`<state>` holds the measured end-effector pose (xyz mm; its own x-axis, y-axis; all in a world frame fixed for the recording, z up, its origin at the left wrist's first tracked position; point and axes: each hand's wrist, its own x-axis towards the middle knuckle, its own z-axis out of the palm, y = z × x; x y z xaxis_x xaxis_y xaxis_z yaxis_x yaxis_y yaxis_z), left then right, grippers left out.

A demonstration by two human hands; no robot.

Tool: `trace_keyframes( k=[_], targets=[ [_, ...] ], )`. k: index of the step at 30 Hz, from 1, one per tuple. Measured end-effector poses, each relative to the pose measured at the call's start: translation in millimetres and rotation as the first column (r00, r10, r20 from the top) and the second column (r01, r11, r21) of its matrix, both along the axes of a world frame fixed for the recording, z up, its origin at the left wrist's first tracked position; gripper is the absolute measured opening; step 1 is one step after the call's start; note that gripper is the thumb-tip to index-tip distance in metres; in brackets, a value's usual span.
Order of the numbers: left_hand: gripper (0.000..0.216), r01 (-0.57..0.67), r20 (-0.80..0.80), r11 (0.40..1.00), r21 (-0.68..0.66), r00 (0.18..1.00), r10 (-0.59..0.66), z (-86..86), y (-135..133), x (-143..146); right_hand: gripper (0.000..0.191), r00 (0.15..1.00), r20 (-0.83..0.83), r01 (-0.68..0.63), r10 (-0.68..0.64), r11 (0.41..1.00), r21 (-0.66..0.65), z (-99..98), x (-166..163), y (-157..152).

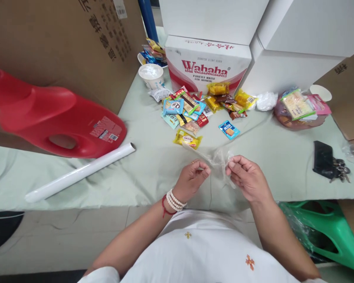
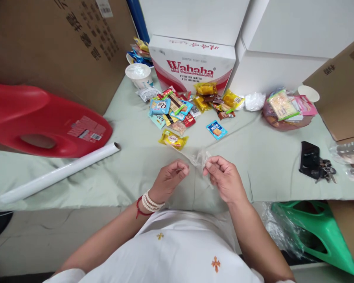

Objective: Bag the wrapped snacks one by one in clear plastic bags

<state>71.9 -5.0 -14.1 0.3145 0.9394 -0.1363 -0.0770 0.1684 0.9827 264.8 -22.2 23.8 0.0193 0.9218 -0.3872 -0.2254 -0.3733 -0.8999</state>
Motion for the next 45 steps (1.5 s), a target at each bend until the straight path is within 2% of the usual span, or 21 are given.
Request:
trace_keyframes(
  k=[4, 9, 13, 17, 23, 26, 29, 32, 34, 37, 42, 45],
  targets=[
    [0.036, 0.129, 0.029, 0.991, -0.029, 0.991, -0.128, -2.0, -7.1, 9.8, 0.039, 0.989, -0.148, 0.005, -0.013, 0.998, -0.058, 4.4, -5.9, 5.1],
    [0.032, 0.213, -0.008, 0.975, -0.058, 0.977, -0.214, -2.2, -15.0, 26.4, 0.040, 0.986, -0.161, 0.037, -0.047, 0.997, -0.062, 4.0, -9.0, 8.4],
    [0.029, 0.203, 0.033, 0.977, -0.069, 0.979, -0.201, -3.9, -14.2, 36.4, 0.039, 0.976, -0.196, 0.083, -0.098, 0.993, -0.085, 1.5, -10.7, 9.4],
    [0.037, 0.175, 0.065, 0.981, -0.086, 0.983, -0.170, -8.9, -9.3, 39.1, 0.038, 0.957, -0.252, 0.123, -0.144, 0.988, -0.095, 0.7, -11.3, 11.6],
    [0.039, 0.228, 0.257, 0.952, -0.204, 0.951, -0.173, -15.3, -4.1, 26.5, 0.035, 0.944, -0.287, 0.136, -0.160, 0.986, -0.100, 0.2, 1.0, 18.2],
    [0.038, 0.225, 0.336, 0.931, -0.287, 0.934, -0.122, -18.1, -1.9, 20.9, 0.032, 0.976, -0.173, 0.133, -0.136, 0.991, -0.024, -2.5, 8.9, 12.1],
    [0.038, 0.199, 0.357, 0.921, -0.333, 0.931, -0.072, -19.4, 0.1, 19.8, 0.029, 0.986, 0.097, 0.124, -0.134, 0.987, 0.104, -7.8, 15.6, -3.9],
    [0.040, 0.196, 0.361, 0.917, -0.348, 0.931, -0.062, -17.6, 1.1, 21.7, 0.023, 0.943, 0.331, -0.023, -0.031, 0.987, 0.159, -12.0, 18.5, -19.4],
    [0.041, 0.206, 0.357, 0.921, -0.330, 0.931, -0.080, -15.5, 1.1, 22.8, 0.021, 0.919, 0.383, -0.167, 0.093, 0.972, 0.164, -12.8, 17.4, -24.3],
    [0.042, 0.243, 0.352, 0.923, -0.299, 0.927, -0.130, -14.0, 1.0, 22.1, 0.019, 0.918, 0.352, -0.256, 0.181, 0.950, 0.181, -12.3, 15.5, -24.6],
    [0.042, 0.260, 0.382, 0.915, -0.307, 0.915, -0.131, -16.1, 3.1, 13.4, 0.021, 0.977, 0.165, -0.156, 0.132, 0.978, 0.137, -10.1, 23.0, -22.2],
    [0.038, 0.218, 0.394, 0.938, -0.268, 0.914, -0.100, -14.4, 6.2, 3.5, 0.022, 0.997, 0.028, -0.077, 0.073, 0.978, 0.196, -4.2, 28.3, -21.3]
  ],
)
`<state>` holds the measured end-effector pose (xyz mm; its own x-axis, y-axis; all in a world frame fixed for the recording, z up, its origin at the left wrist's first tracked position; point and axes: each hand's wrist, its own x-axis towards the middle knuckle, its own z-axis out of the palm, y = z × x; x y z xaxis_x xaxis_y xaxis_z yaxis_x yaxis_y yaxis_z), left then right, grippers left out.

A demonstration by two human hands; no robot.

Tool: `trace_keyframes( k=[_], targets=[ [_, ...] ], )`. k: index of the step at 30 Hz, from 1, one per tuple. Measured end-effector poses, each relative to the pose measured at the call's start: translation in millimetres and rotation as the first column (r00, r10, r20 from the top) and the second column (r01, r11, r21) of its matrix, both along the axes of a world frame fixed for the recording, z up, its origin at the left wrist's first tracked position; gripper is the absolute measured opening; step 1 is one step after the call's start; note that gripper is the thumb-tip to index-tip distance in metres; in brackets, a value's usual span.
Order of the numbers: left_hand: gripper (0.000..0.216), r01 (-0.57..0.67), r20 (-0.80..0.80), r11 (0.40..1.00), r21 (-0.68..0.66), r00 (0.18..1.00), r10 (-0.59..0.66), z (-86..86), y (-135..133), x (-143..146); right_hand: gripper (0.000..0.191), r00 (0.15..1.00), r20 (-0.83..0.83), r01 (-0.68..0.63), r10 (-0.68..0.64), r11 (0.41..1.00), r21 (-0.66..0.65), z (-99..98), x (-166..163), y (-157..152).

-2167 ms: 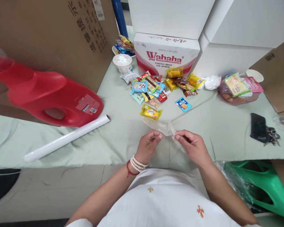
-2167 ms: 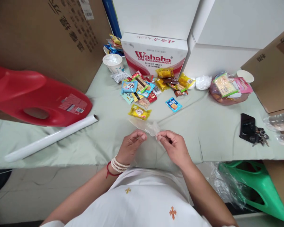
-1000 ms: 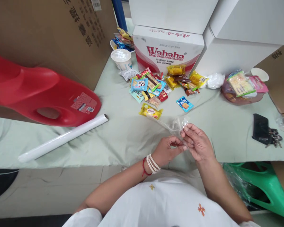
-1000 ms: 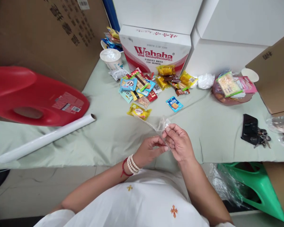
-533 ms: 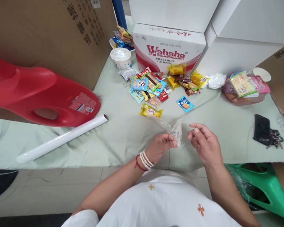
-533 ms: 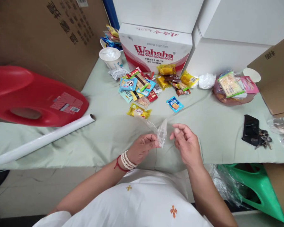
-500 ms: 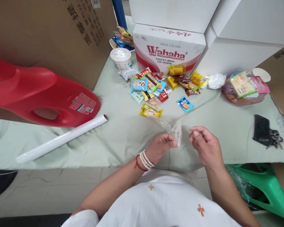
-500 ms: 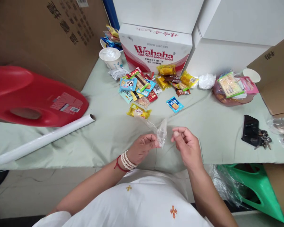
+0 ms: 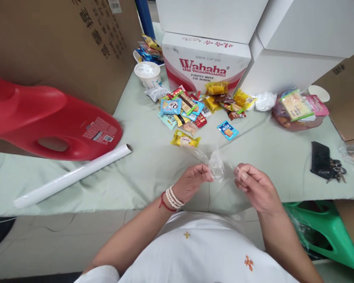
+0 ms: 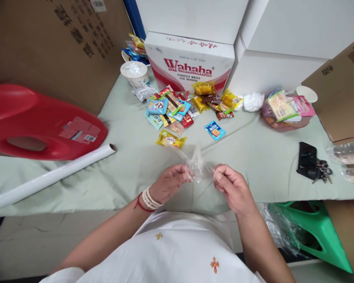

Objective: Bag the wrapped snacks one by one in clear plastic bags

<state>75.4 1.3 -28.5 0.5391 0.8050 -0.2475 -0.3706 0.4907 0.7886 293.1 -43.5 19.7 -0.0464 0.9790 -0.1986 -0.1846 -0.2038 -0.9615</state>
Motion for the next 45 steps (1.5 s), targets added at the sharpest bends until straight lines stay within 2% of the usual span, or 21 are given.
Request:
trace_keyframes(
  k=[4, 6, 8, 10, 13, 15, 17, 20, 22, 26, 32, 36, 38, 40, 42, 43, 45],
  targets=[
    [0.032, -0.072, -0.077, 0.976, 0.205, 0.993, 0.090, 14.4, 2.4, -21.7, 0.016, 0.989, -0.046, 0.144, -0.138, 0.977, 0.158, 14.3, 7.3, -3.2],
    [0.031, -0.051, -0.073, 0.968, 0.245, 0.995, 0.071, 27.7, 1.4, -35.9, 0.012, 0.980, -0.094, 0.185, -0.173, 0.973, 0.137, 24.5, 14.0, -7.7],
    [0.029, 0.016, -0.008, 0.979, 0.202, 1.000, -0.015, 43.2, 0.1, -51.0, 0.012, 0.971, -0.163, 0.187, -0.174, 0.980, 0.065, 36.2, 23.0, -10.5],
    [0.026, 0.109, 0.102, 0.989, 0.100, 0.988, -0.119, 58.1, 0.9, -64.7, 0.016, 0.962, -0.207, 0.175, -0.177, 0.984, -0.026, 46.1, 32.9, -7.0],
    [0.021, 0.188, 0.228, 0.981, -0.052, 0.958, -0.172, 70.3, 11.1, -77.0, 0.026, 0.946, -0.236, 0.192, -0.221, 0.971, -0.139, 46.6, 44.5, 15.0],
    [0.019, 0.127, 0.189, 0.986, -0.107, 0.976, -0.105, 67.0, 23.1, -77.6, 0.031, 0.929, -0.212, 0.273, -0.304, 0.948, -0.165, 34.3, 46.9, 35.9],
    [0.020, -0.010, 0.059, 0.991, -0.130, 0.998, 0.018, 54.9, 34.9, -73.3, 0.036, 0.918, -0.163, 0.330, -0.360, 0.925, -0.188, 15.4, 42.9, 53.2],
    [0.023, -0.166, -0.151, 0.981, -0.104, 0.977, 0.149, 29.6, 44.0, -64.1, 0.057, 0.958, -0.113, 0.218, -0.262, 0.928, -0.303, -13.7, 25.3, 61.5],
    [0.026, -0.166, -0.218, 0.984, -0.071, 0.965, 0.147, 15.7, 42.9, -59.8, 0.063, 0.981, -0.069, 0.144, -0.182, 0.917, -0.372, -29.1, 9.1, 57.9],
    [0.025, -0.119, -0.256, 0.993, -0.023, 0.961, 0.109, 6.0, 35.5, -60.6, 0.051, 0.983, 0.054, 0.183, -0.176, 0.904, -0.385, -47.9, -17.4, 57.3],
    [0.017, 0.033, -0.153, 0.998, -0.044, 0.987, -0.039, 14.2, 35.4, -74.7, 0.046, 0.985, 0.155, 0.128, -0.077, 0.927, -0.354, -56.2, -29.5, 83.6],
    [0.010, 0.035, -0.077, 0.994, -0.107, 0.996, -0.043, 11.4, 38.5, -84.8, 0.042, 0.984, 0.180, 0.058, 0.005, 0.938, -0.342, -54.7, -41.8, 89.7],
    [0.010, -0.020, -0.053, 0.988, -0.155, 0.999, 0.012, 7.4, 43.1, -95.2, 0.037, 0.985, 0.169, 0.025, 0.028, 0.952, -0.305, -54.3, -46.5, 90.1],
    [0.015, -0.158, -0.069, 0.965, -0.208, 0.987, 0.147, 3.8, 47.5, -109.0, 0.032, 0.989, 0.149, 0.056, -0.017, 0.962, -0.267, -53.6, -47.2, 89.6],
    [0.025, -0.317, -0.156, 0.920, -0.229, 0.945, 0.287, 1.7, 46.5, -120.2, 0.031, 0.987, 0.131, 0.124, -0.094, 0.961, -0.249, -52.3, -45.8, 87.6],
    [0.032, -0.365, -0.217, 0.904, -0.221, 0.922, 0.319, 1.1, 42.7, -122.1, 0.031, 0.985, 0.122, 0.151, -0.124, 0.957, -0.246, -51.4, -45.6, 85.8],
    [0.050, -0.363, -0.340, 0.909, -0.205, 0.897, 0.282, 0.4, 28.4, -114.9, 0.033, 0.981, 0.108, 0.182, -0.160, 0.954, -0.239, -49.1, -48.8, 79.8]
  ],
)
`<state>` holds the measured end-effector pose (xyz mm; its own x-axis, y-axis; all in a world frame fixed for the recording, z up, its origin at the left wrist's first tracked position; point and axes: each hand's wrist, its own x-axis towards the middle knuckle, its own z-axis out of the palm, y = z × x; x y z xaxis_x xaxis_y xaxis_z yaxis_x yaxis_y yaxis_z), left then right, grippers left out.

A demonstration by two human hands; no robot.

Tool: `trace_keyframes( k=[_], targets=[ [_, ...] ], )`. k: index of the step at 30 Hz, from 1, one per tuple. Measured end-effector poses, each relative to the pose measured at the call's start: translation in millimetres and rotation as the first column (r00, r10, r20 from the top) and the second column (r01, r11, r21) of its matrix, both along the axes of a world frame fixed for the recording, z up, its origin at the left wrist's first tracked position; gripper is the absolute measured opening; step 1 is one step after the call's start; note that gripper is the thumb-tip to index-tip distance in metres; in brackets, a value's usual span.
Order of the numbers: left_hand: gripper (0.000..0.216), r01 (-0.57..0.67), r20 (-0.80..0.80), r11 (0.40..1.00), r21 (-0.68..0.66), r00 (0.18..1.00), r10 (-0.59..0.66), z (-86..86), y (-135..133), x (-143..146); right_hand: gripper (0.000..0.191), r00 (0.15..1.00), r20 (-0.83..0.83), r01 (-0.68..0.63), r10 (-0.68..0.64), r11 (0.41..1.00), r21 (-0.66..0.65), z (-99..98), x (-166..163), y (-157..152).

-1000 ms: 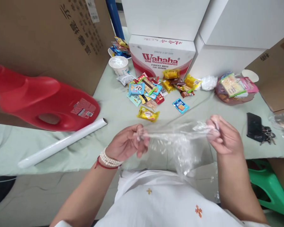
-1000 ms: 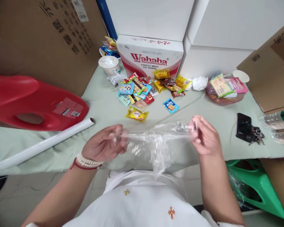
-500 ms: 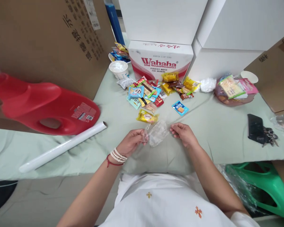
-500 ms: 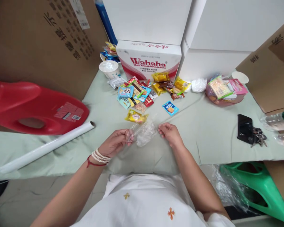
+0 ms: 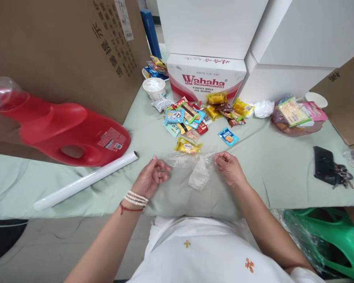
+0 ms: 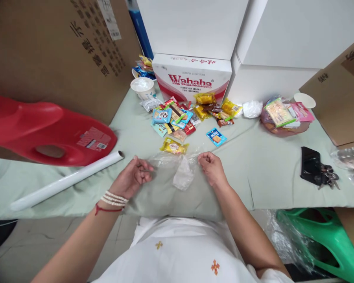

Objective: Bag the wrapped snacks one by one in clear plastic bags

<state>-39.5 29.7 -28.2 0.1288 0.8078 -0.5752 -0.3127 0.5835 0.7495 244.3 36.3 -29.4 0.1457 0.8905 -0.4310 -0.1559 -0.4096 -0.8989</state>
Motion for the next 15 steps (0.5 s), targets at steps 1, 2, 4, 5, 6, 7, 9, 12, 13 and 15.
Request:
trace_keyframes(
  k=[1, 2, 4, 5, 6, 7, 9, 12, 13, 15],
  targets=[
    [0.059, 0.044, -0.052, 0.999, -0.017, 0.998, -0.045, -0.6, -9.0, 9.3, 0.034, 1.000, -0.007, 0.007, -0.007, 1.000, 0.007, 1.3, -3.8, -4.2],
    [0.067, 0.099, -0.092, 0.994, -0.049, 0.990, -0.103, -1.4, -17.7, 21.4, 0.035, 1.000, -0.014, 0.008, -0.008, 1.000, 0.012, 2.6, -8.9, -9.1],
    [0.066, 0.124, -0.179, 0.990, -0.069, 0.975, -0.135, -3.7, -29.9, 48.8, 0.037, 0.999, -0.031, -0.013, 0.014, 1.000, 0.019, 5.1, -20.1, -20.4],
    [0.060, 0.105, -0.226, 0.994, -0.010, 0.968, -0.105, -4.7, -32.0, 61.1, 0.038, 0.999, -0.039, -0.036, 0.036, 0.999, 0.021, 6.2, -24.6, -26.3],
    [0.053, 0.053, -0.252, 0.998, 0.042, 0.967, -0.040, -5.3, -31.4, 70.8, 0.039, 0.997, -0.045, -0.062, 0.063, 0.998, 0.024, 7.1, -27.2, -31.8],
    [0.048, -0.012, -0.249, 0.996, 0.088, 0.968, 0.034, -5.4, -28.7, 77.2, 0.039, 0.995, -0.044, -0.087, 0.088, 0.996, 0.034, 7.7, -27.3, -36.7],
    [0.041, -0.145, -0.153, 0.981, 0.127, 0.975, 0.164, -3.6, -20.5, 79.3, 0.037, 0.995, -0.013, -0.100, 0.101, 0.992, 0.073, 8.6, -18.6, -43.4],
    [0.042, -0.214, 0.076, 0.975, 0.059, 0.975, 0.209, 2.3, -12.0, 63.5, 0.032, 0.996, 0.084, -0.035, 0.022, 0.986, 0.162, 10.4, 12.6, -44.8],
    [0.045, -0.206, 0.117, 0.978, 0.036, 0.973, 0.201, 4.5, -11.1, 55.9, 0.031, 0.994, 0.106, -0.010, -0.010, 0.982, 0.189, 11.6, 25.1, -43.6],
    [0.047, -0.178, 0.131, 0.984, 0.006, 0.976, 0.175, 8.5, -10.8, 41.0, 0.031, 0.993, 0.106, 0.018, -0.042, 0.976, 0.216, 15.1, 48.5, -39.8]
  ],
)
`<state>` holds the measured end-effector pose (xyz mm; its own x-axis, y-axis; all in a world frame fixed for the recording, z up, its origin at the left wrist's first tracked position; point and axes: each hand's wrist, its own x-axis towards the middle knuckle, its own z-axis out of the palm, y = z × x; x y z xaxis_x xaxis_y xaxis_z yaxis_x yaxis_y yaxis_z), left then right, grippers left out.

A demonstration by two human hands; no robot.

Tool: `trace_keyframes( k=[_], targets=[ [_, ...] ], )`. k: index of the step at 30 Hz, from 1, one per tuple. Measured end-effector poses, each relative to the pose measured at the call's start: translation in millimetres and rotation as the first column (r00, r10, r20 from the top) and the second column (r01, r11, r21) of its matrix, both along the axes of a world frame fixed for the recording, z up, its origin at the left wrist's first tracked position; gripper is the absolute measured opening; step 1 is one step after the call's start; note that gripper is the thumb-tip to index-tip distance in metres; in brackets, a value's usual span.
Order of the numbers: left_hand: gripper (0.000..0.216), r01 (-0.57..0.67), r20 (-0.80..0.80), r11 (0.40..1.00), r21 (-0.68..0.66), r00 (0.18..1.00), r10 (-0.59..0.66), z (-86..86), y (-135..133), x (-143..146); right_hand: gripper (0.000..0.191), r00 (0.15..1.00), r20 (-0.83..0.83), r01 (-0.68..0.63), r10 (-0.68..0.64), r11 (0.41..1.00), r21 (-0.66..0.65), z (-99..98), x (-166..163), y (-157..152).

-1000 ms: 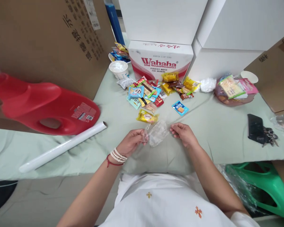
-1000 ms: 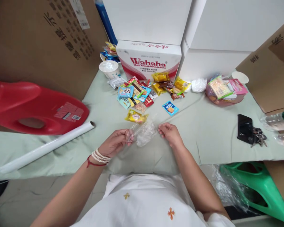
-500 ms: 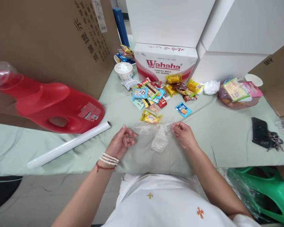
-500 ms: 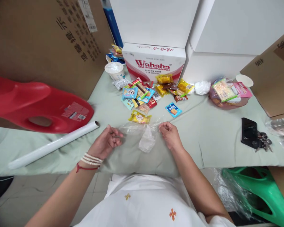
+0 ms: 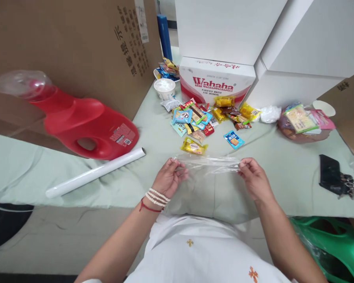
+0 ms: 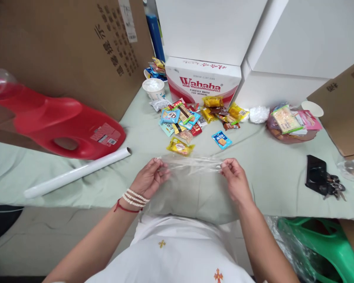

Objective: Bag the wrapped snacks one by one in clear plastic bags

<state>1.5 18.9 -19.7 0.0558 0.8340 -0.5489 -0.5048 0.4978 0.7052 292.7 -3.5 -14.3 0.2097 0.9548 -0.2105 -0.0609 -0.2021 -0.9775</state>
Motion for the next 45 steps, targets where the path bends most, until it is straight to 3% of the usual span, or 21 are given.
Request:
trace_keyframes(
  k=[4, 6, 9, 13, 14, 16, 18, 19, 21, 23, 25, 26, 28, 30, 33, 35, 37, 39, 41, 43, 45],
  targets=[
    [0.043, 0.231, -0.068, 0.973, 0.006, 0.971, -0.230, 2.8, 2.4, -17.9, 0.038, 0.994, -0.087, -0.067, 0.060, 0.994, -0.082, 5.5, 27.0, 11.2],
    [0.042, 0.307, -0.195, 0.952, 0.019, 0.935, -0.297, -0.3, 4.2, -17.7, 0.043, 0.993, -0.103, -0.076, 0.061, 0.986, -0.150, 3.9, 28.3, 17.1],
    [0.042, 0.281, -0.409, 0.959, 0.041, 0.880, -0.240, -9.1, 2.7, -10.9, 0.055, 0.984, -0.171, -0.099, 0.058, 0.965, -0.242, -3.5, 19.6, 20.6],
    [0.033, 0.319, -0.554, 0.944, 0.080, 0.802, -0.224, -19.6, -12.3, -10.1, 0.076, 0.971, -0.181, -0.204, 0.158, 0.939, -0.277, -12.7, 8.6, 10.2],
    [0.029, 0.296, -0.662, 0.949, 0.112, 0.734, -0.151, -20.8, -17.9, -12.4, 0.076, 0.975, -0.146, -0.204, 0.169, 0.939, -0.276, -14.4, 8.3, 5.9],
    [0.019, 0.239, -0.872, 0.936, 0.258, 0.475, 0.119, -21.3, -29.0, -17.1, 0.068, 0.983, -0.067, -0.181, 0.169, 0.945, -0.272, -18.0, 10.3, -3.2],
    [0.015, 0.324, -0.897, 0.838, 0.440, 0.195, 0.396, -19.9, -37.0, -18.5, 0.059, 0.985, 0.004, -0.167, 0.174, 0.951, -0.259, -21.9, 14.1, -11.9],
    [0.016, 0.439, -0.867, 0.756, 0.486, 0.132, 0.481, -19.0, -38.8, -17.1, 0.055, 0.981, 0.037, -0.177, 0.192, 0.952, -0.251, -23.8, 16.7, -15.6],
    [0.022, 0.697, -0.854, 0.567, 0.440, 0.130, 0.504, -18.6, -36.9, -10.9, 0.050, 0.954, 0.102, -0.250, 0.280, 0.938, -0.240, -26.0, 25.1, -20.3],
    [0.030, 0.846, -0.912, 0.441, 0.299, 0.118, 0.393, -22.2, -29.2, -3.6, 0.048, 0.889, 0.177, -0.372, 0.422, 0.891, -0.261, -23.8, 40.9, -17.1],
    [0.039, 0.887, -0.963, 0.434, 0.158, 0.043, 0.264, -30.6, -20.6, 0.5, 0.046, 0.796, 0.324, -0.435, 0.511, 0.855, -0.282, -15.7, 64.6, -0.4],
    [0.043, 0.889, -0.975, 0.445, 0.108, 0.007, 0.223, -36.0, -17.5, 0.7, 0.043, 0.748, 0.438, -0.418, 0.499, 0.867, -0.273, -9.8, 77.9, 14.1],
    [0.051, 0.899, -0.980, 0.435, 0.051, -0.038, 0.195, -46.6, -15.1, -2.1, 0.035, 0.627, 0.711, -0.284, 0.318, 0.943, -0.172, 3.5, 101.7, 54.6],
    [0.057, 0.915, -0.974, 0.403, 0.028, -0.066, 0.216, -54.0, -16.8, -6.4, 0.032, 0.432, 0.895, -0.143, 0.115, 0.988, -0.058, 14.2, 114.6, 105.2],
    [0.061, 0.927, -0.959, 0.375, 0.014, -0.094, 0.267, -57.2, -20.4, -10.5, 0.052, 0.159, 0.987, -0.027, -0.036, 0.999, 0.041, 19.5, 108.1, 179.7],
    [0.063, 0.932, -0.952, 0.363, 0.015, -0.098, 0.291, -56.4, -21.2, -10.8, 0.058, 0.058, 0.998, -0.002, 0.002, 1.000, -0.002, 18.5, 93.9, 215.7],
    [0.063, 0.934, -0.948, 0.356, 0.017, -0.098, 0.303, -55.5, -21.0, -10.0, 0.052, -0.012, 0.996, 0.007, 0.091, 0.996, -0.091, 18.3, 82.0, 234.4],
    [0.066, 0.934, -0.948, 0.357, 0.013, -0.102, 0.301, -54.8, -20.7, -8.9, 0.042, -0.066, 0.992, 0.016, 0.104, 0.995, -0.103, 21.8, 78.3, 234.3],
    [0.072, 0.930, -0.953, 0.367, 0.003, -0.109, 0.284, -54.1, -20.8, -7.9, 0.041, -0.074, 0.997, 0.016, 0.001, 1.000, 0.000, 29.8, 82.2, 217.0],
    [0.078, 0.925, -0.959, 0.379, -0.004, -0.110, 0.259, -53.1, -21.1, -7.4, 0.045, 0.014, 0.995, -0.033, -0.096, 0.995, 0.096, 40.4, 86.7, 186.3],
    [0.081, 0.921, -0.966, 0.388, -0.009, -0.109, 0.234, -51.8, -21.4, -7.4, 0.048, 0.188, 0.981, -0.194, -0.056, 0.976, 0.093, 49.6, 83.5, 146.1]
  ],
)
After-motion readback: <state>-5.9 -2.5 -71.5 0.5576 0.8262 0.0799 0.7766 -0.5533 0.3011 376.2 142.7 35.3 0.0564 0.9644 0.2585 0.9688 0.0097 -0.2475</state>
